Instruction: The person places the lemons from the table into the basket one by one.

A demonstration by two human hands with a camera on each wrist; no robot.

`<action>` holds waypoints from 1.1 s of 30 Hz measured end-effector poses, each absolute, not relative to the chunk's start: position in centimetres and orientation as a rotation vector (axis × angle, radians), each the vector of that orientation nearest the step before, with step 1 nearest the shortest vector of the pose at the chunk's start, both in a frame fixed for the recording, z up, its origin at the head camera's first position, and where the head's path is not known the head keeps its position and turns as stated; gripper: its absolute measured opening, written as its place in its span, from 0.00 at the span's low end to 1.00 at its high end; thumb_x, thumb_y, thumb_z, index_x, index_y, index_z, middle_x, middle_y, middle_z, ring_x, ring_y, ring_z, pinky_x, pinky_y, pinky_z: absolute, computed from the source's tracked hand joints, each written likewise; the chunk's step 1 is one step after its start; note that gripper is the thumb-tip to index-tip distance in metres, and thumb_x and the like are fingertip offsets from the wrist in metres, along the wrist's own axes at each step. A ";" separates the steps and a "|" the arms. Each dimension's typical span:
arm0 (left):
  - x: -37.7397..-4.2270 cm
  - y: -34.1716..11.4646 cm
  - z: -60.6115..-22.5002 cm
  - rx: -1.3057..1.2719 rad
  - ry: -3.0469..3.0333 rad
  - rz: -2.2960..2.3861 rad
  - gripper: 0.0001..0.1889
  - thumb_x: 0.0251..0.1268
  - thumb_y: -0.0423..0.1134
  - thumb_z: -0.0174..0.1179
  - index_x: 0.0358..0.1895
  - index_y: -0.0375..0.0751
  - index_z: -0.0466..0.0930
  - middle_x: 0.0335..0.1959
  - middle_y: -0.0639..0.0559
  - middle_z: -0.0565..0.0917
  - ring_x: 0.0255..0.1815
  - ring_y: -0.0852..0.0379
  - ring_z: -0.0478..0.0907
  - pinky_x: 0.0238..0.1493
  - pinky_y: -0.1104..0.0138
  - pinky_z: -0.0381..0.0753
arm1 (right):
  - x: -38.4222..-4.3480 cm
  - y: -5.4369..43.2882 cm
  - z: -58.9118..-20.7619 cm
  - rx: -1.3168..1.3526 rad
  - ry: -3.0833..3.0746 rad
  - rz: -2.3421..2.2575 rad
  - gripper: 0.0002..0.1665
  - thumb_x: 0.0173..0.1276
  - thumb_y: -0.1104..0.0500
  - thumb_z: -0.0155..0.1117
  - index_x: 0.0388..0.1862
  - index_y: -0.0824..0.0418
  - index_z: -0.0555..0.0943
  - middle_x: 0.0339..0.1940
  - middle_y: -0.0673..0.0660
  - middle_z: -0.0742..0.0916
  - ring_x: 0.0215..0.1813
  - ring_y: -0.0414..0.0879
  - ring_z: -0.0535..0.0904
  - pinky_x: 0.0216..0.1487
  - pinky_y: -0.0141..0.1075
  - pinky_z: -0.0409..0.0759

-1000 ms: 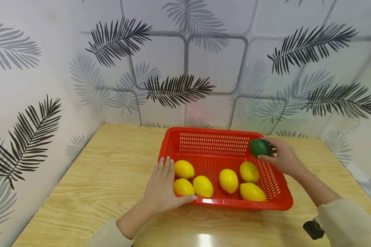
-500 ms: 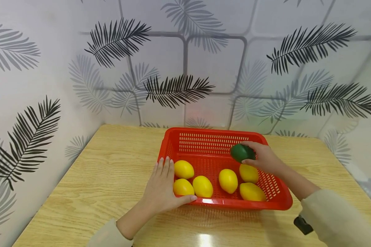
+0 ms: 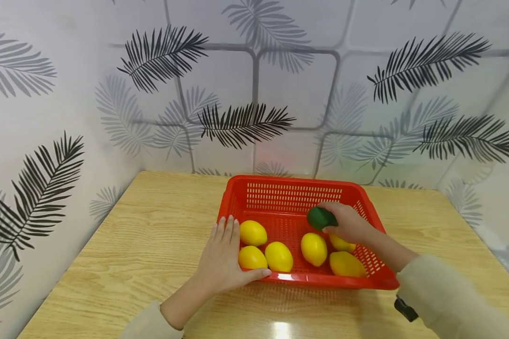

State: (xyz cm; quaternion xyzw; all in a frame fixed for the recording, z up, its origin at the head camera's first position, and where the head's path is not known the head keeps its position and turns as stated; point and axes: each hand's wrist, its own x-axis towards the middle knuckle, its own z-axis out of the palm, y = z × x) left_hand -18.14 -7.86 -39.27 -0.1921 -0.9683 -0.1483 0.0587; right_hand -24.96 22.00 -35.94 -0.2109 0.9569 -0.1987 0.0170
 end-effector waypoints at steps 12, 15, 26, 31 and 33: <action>-18.1 -7.8 -39.2 -0.577 -2.943 -0.463 0.60 0.45 0.77 0.50 0.70 0.28 0.50 0.72 0.34 0.53 0.75 0.39 0.42 0.75 0.51 0.43 | -24.7 20.9 -36.8 -0.669 3.065 -0.370 0.32 0.54 0.67 0.69 0.59 0.67 0.71 0.55 0.67 0.79 0.55 0.62 0.74 0.55 0.53 0.76; -18.1 -7.8 -39.2 -0.577 -2.943 -0.464 0.60 0.45 0.77 0.49 0.70 0.28 0.51 0.72 0.34 0.53 0.75 0.39 0.42 0.75 0.51 0.43 | -24.8 20.8 -37.0 -0.656 3.083 -0.337 0.31 0.53 0.67 0.69 0.58 0.66 0.72 0.54 0.66 0.80 0.53 0.61 0.73 0.53 0.53 0.77; -18.2 -7.7 -39.3 -0.569 -2.947 -0.460 0.60 0.45 0.76 0.51 0.71 0.29 0.50 0.73 0.35 0.53 0.76 0.40 0.42 0.75 0.52 0.42 | -25.2 20.3 -38.0 -0.570 3.031 -0.384 0.24 0.59 0.69 0.63 0.56 0.67 0.74 0.51 0.64 0.82 0.52 0.59 0.76 0.54 0.51 0.78; -18.2 -7.7 -39.3 -0.563 -2.954 -0.467 0.59 0.46 0.75 0.52 0.71 0.29 0.50 0.73 0.35 0.53 0.76 0.40 0.42 0.75 0.51 0.42 | -25.1 20.6 -38.0 -0.568 3.027 -0.455 0.22 0.60 0.69 0.61 0.55 0.68 0.74 0.51 0.64 0.83 0.54 0.60 0.77 0.55 0.52 0.77; -18.2 -7.7 -39.3 -0.560 -2.956 -0.466 0.60 0.46 0.76 0.52 0.71 0.29 0.50 0.73 0.35 0.52 0.76 0.40 0.41 0.75 0.51 0.42 | -25.0 20.8 -37.9 -0.594 3.026 -0.488 0.22 0.60 0.69 0.62 0.54 0.68 0.75 0.51 0.64 0.83 0.54 0.60 0.77 0.55 0.52 0.77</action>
